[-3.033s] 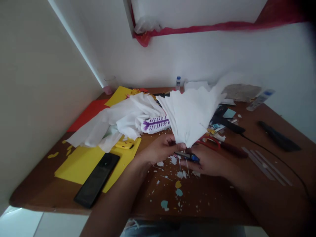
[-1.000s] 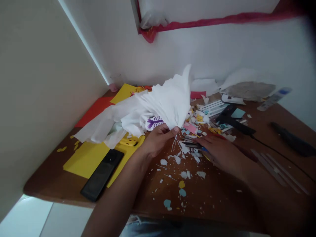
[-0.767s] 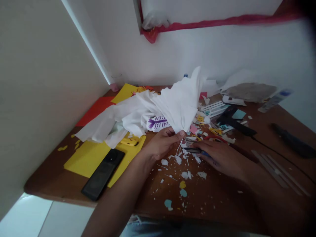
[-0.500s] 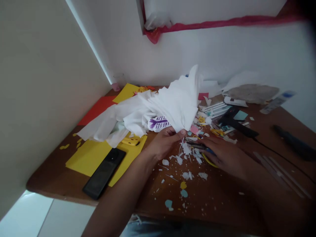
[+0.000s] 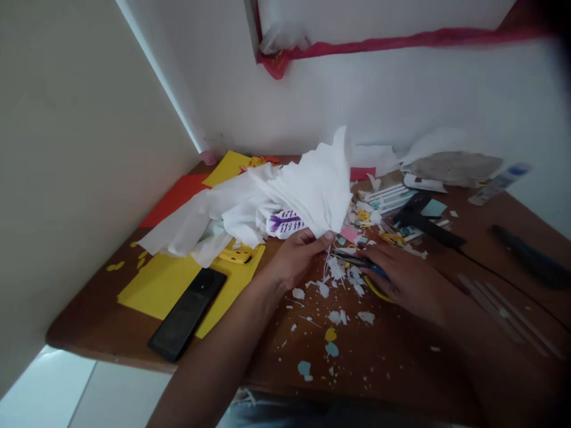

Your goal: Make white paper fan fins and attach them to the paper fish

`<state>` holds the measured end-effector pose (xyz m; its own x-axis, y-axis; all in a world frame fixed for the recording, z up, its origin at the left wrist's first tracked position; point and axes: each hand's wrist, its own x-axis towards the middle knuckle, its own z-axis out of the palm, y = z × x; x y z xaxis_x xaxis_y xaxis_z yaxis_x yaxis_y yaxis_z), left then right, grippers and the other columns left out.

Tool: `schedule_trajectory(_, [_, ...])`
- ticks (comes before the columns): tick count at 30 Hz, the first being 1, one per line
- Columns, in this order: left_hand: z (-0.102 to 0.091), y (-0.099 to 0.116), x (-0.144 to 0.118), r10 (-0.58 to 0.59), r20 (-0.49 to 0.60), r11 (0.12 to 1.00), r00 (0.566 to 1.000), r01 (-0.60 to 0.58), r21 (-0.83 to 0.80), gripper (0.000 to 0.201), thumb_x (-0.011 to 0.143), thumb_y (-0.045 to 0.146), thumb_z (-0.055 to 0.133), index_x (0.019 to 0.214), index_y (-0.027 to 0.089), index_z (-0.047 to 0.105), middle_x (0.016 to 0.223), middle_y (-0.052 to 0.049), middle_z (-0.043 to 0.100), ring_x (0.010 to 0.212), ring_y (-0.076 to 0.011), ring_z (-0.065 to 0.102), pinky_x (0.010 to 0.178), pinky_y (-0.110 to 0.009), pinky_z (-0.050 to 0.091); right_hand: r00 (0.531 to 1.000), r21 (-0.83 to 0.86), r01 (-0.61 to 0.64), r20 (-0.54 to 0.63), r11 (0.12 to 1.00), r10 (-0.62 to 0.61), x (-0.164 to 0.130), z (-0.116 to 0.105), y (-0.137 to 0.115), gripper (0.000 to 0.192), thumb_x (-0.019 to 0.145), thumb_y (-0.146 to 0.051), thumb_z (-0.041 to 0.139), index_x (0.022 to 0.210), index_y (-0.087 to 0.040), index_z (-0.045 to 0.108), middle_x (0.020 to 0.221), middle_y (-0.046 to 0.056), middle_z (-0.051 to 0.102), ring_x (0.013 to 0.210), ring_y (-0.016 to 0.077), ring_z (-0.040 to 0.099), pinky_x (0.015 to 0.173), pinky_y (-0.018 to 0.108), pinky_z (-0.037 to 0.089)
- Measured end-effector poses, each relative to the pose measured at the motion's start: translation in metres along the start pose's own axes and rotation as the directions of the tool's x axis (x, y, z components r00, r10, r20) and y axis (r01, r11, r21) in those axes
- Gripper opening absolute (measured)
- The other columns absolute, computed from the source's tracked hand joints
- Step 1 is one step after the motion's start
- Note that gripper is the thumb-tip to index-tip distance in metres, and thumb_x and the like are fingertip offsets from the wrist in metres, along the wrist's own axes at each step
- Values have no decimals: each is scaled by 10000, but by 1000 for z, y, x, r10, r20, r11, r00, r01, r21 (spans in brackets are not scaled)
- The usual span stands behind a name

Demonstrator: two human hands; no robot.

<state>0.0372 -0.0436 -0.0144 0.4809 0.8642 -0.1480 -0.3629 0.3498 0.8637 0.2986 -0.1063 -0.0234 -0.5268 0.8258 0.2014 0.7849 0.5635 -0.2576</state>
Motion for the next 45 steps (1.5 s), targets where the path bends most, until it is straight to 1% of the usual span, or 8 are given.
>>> schedule_trajectory(7, [2,3,-1,-40,30,995,999,42,-87,378,754,433,1002,838,158,756,793,6,647,725,-101,555,734,-255,465,995,44,43,84,998,-47,0,1,1,300,1086,-265,553,1362,-214,660,1275,147,768,1124,307,745,954,439,594])
schedule_trajectory(16, [7,-1,-6,-81,191,988,978,104,-112,353,737,420,1018,876,175,805,835,-12,701,769,-112,605,802,-266,477,990,220,32,128,975,-61,1,-7,-5,315,1108,-357,545,1364,-239,685,1263,142,779,1126,304,749,975,445,605])
schedule_trajectory(19, [6,-2,-6,-98,190,985,977,122,-120,364,715,399,1033,903,169,821,843,-18,703,781,-113,598,805,-262,465,989,255,17,139,967,-54,2,-10,-7,288,1105,-365,556,1322,-252,709,1228,129,790,1098,297,762,950,421,612])
schedule_trajectory(24, [4,-1,-8,-134,186,978,973,160,-134,363,741,400,1017,963,183,828,834,-5,669,711,-94,536,676,-248,403,988,263,-30,154,964,-11,2,-12,-9,280,1111,-387,550,1283,-236,712,1169,129,797,1049,291,775,909,388,611])
schedule_trajectory(30, [5,-2,-9,-150,161,975,976,173,-142,393,680,383,1050,948,187,839,863,-18,701,756,-105,565,721,-253,426,986,249,-49,167,967,7,1,-10,-11,268,1108,-408,551,1231,-233,712,1110,121,793,979,286,768,857,382,607])
schedule_trajectory(37, [3,-8,-7,-191,249,981,950,196,4,358,742,443,1006,913,175,842,868,-35,724,751,-120,587,751,-280,451,985,245,-30,174,969,-13,1,-8,-13,232,1106,-400,565,1160,-243,726,1082,107,796,982,278,766,875,377,604])
schedule_trajectory(41, [1,-11,-6,-218,309,976,926,206,71,382,767,492,979,953,181,859,919,-62,776,861,-172,672,888,-325,502,980,241,-13,196,970,-35,2,-9,-16,235,1100,-405,587,1137,-234,744,1096,107,804,1004,277,768,915,384,602])
schedule_trajectory(45, [0,-16,-5,-193,358,977,914,147,152,397,777,544,957,937,192,865,953,-75,812,958,-223,718,1000,-378,513,971,228,11,228,974,-65,2,-6,-20,244,1092,-400,605,1172,-228,758,1142,112,809,1056,286,768,946,406,609])
